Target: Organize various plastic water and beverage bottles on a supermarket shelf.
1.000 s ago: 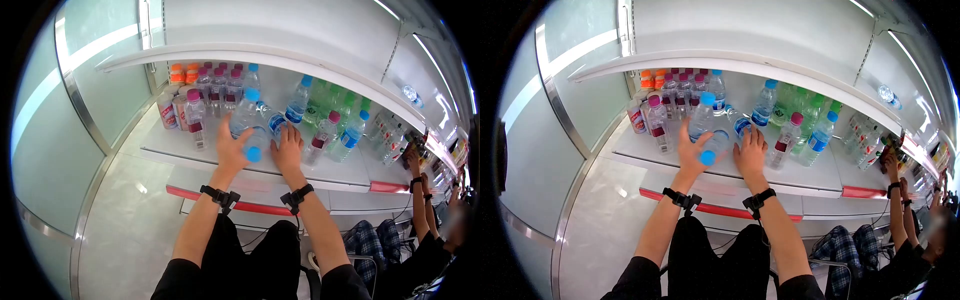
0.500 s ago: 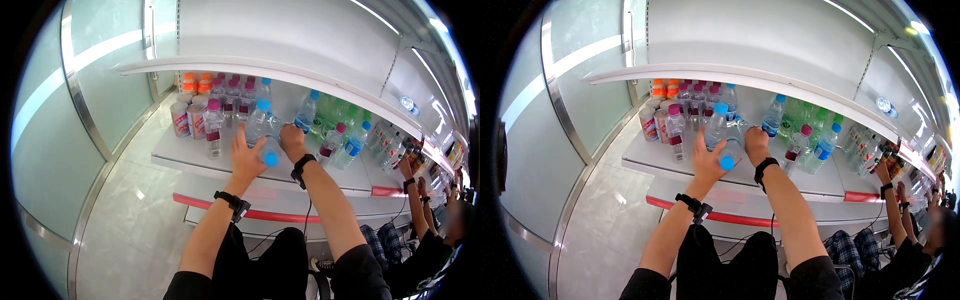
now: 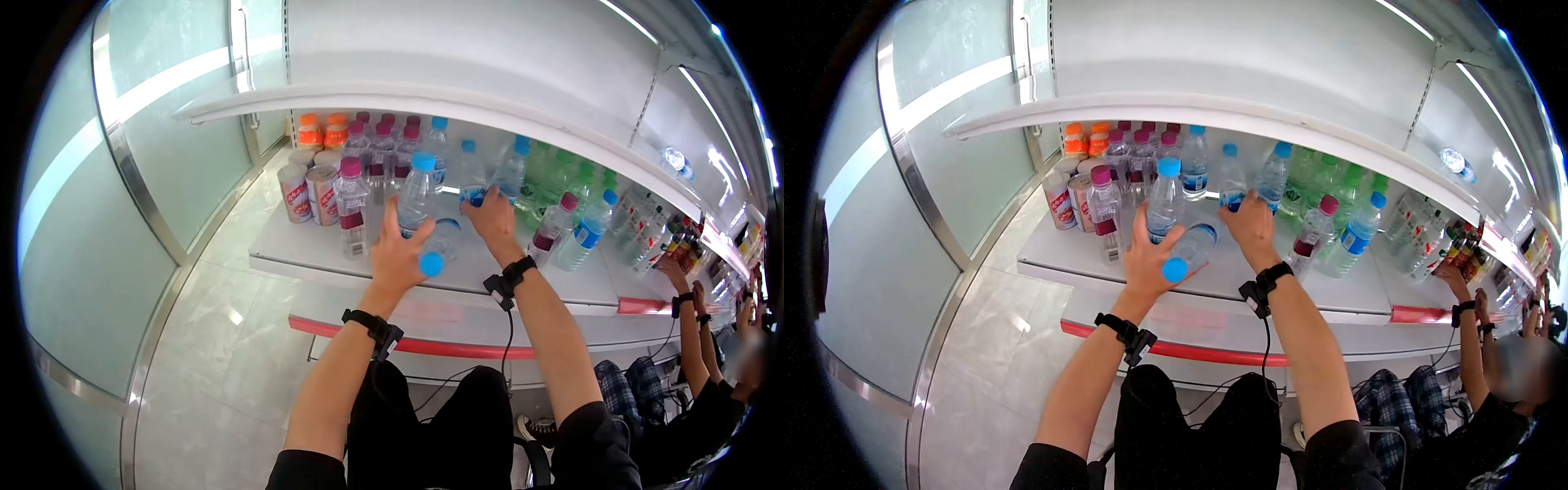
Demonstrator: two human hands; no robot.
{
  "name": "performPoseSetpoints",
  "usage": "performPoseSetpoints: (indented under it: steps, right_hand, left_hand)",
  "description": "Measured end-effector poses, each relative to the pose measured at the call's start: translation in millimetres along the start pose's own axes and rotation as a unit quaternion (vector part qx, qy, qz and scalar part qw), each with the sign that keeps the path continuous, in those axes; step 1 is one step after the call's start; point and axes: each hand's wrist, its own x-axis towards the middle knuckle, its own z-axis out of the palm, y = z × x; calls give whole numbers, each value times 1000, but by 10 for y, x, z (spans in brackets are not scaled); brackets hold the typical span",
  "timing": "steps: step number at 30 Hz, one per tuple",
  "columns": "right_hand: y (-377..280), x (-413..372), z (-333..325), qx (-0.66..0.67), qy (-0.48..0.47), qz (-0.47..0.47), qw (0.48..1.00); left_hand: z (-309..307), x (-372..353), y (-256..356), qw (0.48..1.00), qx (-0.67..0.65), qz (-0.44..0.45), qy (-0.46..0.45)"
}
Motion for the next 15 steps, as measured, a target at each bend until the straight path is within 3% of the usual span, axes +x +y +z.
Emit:
performPoseSetpoints:
  steps: [4,7,15]
  right_hand:
    - [-44,170,277,88,99,-29,991]
    - [-15,353,481,126,123,-72,982]
    - [58,600,675,130,108,-78,983]
  left_hand:
    - [-2,-13,15,1000,6,2,0]
    - [30,-37,-7,999,22,-2,-48]
    - [35,-27,21,1000,-6,5,-10]
